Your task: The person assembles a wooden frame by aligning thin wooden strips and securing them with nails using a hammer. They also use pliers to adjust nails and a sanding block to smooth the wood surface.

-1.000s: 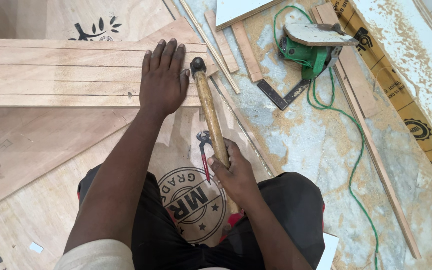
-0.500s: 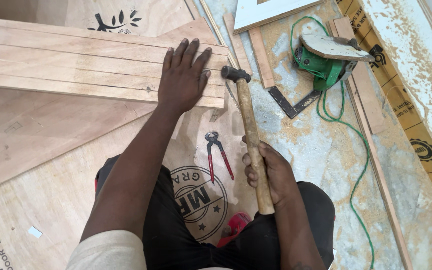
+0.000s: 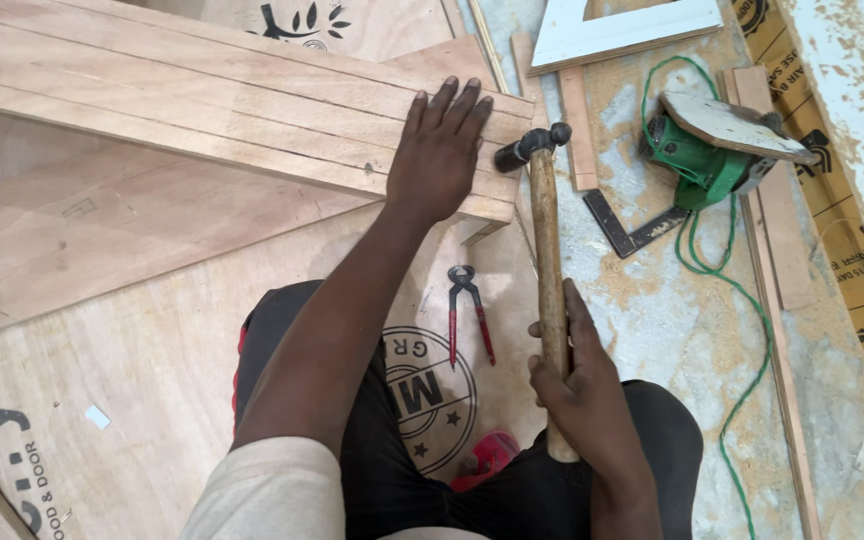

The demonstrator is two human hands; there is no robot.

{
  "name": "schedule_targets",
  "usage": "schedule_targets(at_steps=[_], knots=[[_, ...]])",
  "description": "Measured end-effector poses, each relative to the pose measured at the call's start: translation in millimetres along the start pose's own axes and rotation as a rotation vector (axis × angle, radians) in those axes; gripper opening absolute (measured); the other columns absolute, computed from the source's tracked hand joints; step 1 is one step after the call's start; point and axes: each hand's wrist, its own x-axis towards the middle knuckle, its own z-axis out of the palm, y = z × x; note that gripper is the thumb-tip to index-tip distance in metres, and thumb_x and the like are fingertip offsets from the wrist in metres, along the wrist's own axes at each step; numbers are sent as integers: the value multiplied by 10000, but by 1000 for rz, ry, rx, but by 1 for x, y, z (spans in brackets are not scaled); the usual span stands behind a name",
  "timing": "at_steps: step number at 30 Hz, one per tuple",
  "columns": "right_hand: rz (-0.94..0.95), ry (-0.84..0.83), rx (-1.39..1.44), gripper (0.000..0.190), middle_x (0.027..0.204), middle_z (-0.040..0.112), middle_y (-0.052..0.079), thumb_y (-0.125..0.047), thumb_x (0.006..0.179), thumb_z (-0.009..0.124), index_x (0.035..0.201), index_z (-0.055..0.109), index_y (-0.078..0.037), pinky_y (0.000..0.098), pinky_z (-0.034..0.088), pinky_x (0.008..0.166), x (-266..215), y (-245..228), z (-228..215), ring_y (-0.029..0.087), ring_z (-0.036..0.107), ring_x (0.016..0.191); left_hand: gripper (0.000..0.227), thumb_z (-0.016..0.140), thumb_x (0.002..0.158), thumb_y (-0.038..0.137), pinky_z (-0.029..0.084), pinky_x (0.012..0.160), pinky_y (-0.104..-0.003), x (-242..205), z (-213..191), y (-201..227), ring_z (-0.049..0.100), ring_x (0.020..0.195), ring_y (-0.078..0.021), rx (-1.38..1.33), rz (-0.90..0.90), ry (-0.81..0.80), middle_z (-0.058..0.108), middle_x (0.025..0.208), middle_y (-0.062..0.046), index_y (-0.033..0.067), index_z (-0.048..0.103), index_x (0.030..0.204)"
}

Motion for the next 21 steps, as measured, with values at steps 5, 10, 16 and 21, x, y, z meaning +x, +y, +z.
schedule_targets(at_steps=[5, 10, 16, 21], knots=[[-269, 95, -151, 775, 1340, 650, 178, -57, 879, 660, 1596, 371, -108, 348, 565, 866, -7, -7, 5, 222, 673, 1133, 494, 423, 1065, 246, 146, 1280, -486, -1, -3, 1, 265, 1542, -267, -15, -4, 4, 361, 1647, -59, 154, 438, 1550], [-360, 230, -184, 732, 1333, 667, 156, -99, 877, 667, 1561, 406, -97, 349, 590, 824, -3, -10, 14, 220, 713, 1079, 517, 436, 1036, 233, 145, 1273, -490, -1, -4, 1, 269, 1537, -270, -4, 0, -6, 364, 1642, -66, 149, 439, 1545], [-147, 155, -239, 762, 1082, 737, 126, -126, 934, 597, 1618, 267, -176, 371, 580, 757, 36, 2, 20, 244, 747, 842, 506, 432, 1052, 241, 147, 1278, -493, -3, -1, 0, 273, 1539, -268, -21, -11, 8, 364, 1642, -63, 152, 441, 1550], [-139, 127, -299, 765, 966, 725, 136, -172, 957, 589, 1616, 202, -163, 388, 552, 735, 47, 13, 23, 264, 733, 800, 509, 429, 1045, 254, 146, 1276, -490, 0, -2, -1, 268, 1537, -263, -20, -15, 4, 359, 1642, -65, 157, 439, 1545]])
